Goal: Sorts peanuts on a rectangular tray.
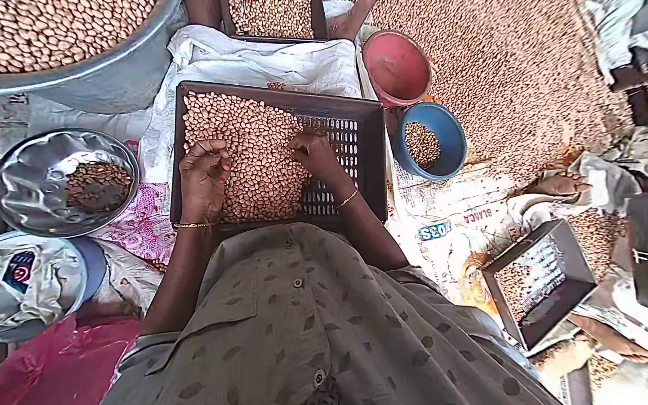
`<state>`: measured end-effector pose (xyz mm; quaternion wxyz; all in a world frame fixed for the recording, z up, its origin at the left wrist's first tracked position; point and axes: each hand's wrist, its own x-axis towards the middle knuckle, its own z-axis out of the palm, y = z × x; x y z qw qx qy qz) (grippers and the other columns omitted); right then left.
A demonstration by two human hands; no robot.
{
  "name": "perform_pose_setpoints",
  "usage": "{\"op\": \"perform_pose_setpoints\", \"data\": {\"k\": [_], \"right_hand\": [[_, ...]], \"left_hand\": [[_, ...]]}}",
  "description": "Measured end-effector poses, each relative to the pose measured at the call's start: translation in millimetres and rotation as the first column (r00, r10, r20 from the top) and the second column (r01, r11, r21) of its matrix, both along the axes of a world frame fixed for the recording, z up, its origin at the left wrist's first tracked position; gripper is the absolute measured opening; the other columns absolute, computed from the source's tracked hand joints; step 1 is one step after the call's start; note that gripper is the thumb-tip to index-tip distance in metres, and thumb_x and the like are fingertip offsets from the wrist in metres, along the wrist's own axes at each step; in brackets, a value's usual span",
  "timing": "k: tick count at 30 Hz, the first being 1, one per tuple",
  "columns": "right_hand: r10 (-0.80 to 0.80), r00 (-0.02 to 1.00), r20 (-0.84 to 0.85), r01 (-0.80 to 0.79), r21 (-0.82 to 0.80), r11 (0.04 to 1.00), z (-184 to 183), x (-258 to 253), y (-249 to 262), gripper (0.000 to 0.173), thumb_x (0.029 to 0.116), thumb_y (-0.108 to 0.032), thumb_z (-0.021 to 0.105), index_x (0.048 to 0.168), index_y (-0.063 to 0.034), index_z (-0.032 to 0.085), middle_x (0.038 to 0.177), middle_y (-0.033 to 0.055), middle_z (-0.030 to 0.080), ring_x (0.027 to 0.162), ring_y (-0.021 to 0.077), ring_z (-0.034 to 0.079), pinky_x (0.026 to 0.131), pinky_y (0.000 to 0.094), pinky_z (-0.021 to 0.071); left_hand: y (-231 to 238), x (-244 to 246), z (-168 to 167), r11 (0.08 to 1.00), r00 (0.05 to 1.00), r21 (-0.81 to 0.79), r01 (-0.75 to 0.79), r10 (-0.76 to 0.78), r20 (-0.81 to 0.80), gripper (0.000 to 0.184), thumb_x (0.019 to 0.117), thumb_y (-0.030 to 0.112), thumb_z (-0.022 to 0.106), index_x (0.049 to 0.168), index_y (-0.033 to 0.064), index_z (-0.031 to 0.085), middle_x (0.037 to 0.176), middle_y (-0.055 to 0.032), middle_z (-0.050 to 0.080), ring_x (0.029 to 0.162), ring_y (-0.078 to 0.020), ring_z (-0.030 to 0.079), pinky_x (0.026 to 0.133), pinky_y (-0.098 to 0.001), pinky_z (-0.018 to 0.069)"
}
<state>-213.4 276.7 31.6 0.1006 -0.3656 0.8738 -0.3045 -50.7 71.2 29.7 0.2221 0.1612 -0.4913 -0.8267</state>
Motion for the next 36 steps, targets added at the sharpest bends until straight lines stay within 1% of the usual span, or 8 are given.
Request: {"op": "perform_pose_setpoints", "data": {"k": [6,13,18,20,23,26,30,36], "right_hand": [[-0.021,0.998,-0.064,0.026,0.082,0.996,0.2,5.4,-7.4,0.016,0.0966,-0.002,0.06,0.105,0.0034,0.072,0.112,0.0219,0.071,0.103,0.0375,0.07,0.093,0.0525,0.0546],[-0.284,0.956,0.072,0.286,-0.438,0.852,23.2,-15.0,21.7,0.018,0.0999,-0.004,0.058,0.11,0.0062,0.07,0.093,0.0157,0.072,0.072,0.0187,0.071,0.069,0.0362,0.0623],[-0.27,0.688,0.673,0.661,-0.736,-0.148,70.5,-44.2,83.7,0.024,0.1122,-0.017,0.039,0.111,0.0012,0.054,0.085,0.008,0.068,0.074,0.0158,0.071,0.074,0.031,0.0624],[-0.137,0.6,0.788,0.74,-0.612,-0.28,75.4,-50.6,103.3,0.037,0.1143,-0.032,0.029,0.122,-0.0004,0.045,0.097,0.0108,0.064,0.084,0.0184,0.071,0.083,0.0324,0.0608],[-0.16,0.71,0.686,0.704,-0.687,0.179,73.8,-21.9,79.8,0.029,0.1114,-0.015,0.032,0.107,-0.0036,0.058,0.087,0.006,0.073,0.075,0.015,0.073,0.072,0.03,0.0619],[0.254,0.816,0.519,0.189,-0.655,0.732,64.2,28.1,30.9,0.027,0.1017,0.003,0.04,0.117,0.0081,0.063,0.104,0.0134,0.073,0.091,0.0188,0.073,0.083,0.036,0.0617],[0.729,0.678,0.096,-0.69,-0.26,0.676,20.6,72.5,-27.2,0.027,0.0966,-0.003,0.057,0.115,-0.0045,0.077,0.111,0.012,0.075,0.112,0.0246,0.067,0.102,0.0438,0.0473],[0.727,0.684,0.062,-0.673,0.437,0.596,34.7,37.2,14.8,0.014,0.0973,-0.011,0.061,0.095,-0.0042,0.073,0.105,0.0139,0.071,0.122,0.0403,0.058,0.114,0.0714,0.0228]], "left_hand": [[3.5,0.2,6.1,0.999,0.999,-0.034,0.022,-0.021,0.04,0.031,0.1019,0.002,0.038,0.104,0.0123,0.068,0.089,0.0053,0.07,0.066,-0.0013,0.062,0.056,-0.0143,0.0506],[10.2,-19.4,34.2,0.956,0.947,-0.095,0.278,-0.256,0.192,0.026,0.1082,0.008,0.04,0.108,0.0086,0.066,0.094,0.0024,0.07,0.072,-0.0034,0.063,0.064,-0.0174,0.0539],[7.2,-41.4,45.5,0.928,0.936,-0.195,0.319,-0.276,0.219,0.025,0.1076,0.008,0.042,0.104,0.0099,0.067,0.083,0.0057,0.066,0.065,-0.001,0.059,0.057,-0.0147,0.0499],[6.4,-48.6,46.4,0.938,0.945,-0.186,0.291,-0.252,0.208,0.027,0.1063,0.004,0.041,0.103,0.0093,0.067,0.083,0.0052,0.066,0.064,-0.0012,0.059,0.056,-0.0144,0.0489],[6.9,-54.8,43.2,0.96,0.969,-0.166,0.223,-0.199,0.149,0.034,0.0993,-0.005,0.036,0.1,0.0103,0.067,0.084,0.0054,0.066,0.064,-0.0018,0.059,0.056,-0.0151,0.0491],[7.4,-44.7,38.9,0.97,0.976,-0.132,0.206,-0.193,0.101,0.035,0.0978,-0.002,0.036,0.096,0.0149,0.067,0.084,0.0077,0.068,0.068,-0.0011,0.062,0.059,-0.0152,0.0509],[-2.4,-20.9,43.0,0.97,0.976,-0.11,0.215,-0.209,0.065,0.034,0.0986,0.005,0.035,0.086,0.0202,0.063,0.085,0.008,0.071,0.071,-0.0006,0.064,0.059,-0.0144,0.0504],[-38.2,41.8,43.2,0.979,0.978,-0.099,0.18,-0.167,0.123,0.034,0.0985,0.01,0.033,0.085,0.0247,0.061,0.09,0.0101,0.069,0.079,-0.0019,0.065,0.069,-0.0168,0.0526]]}}
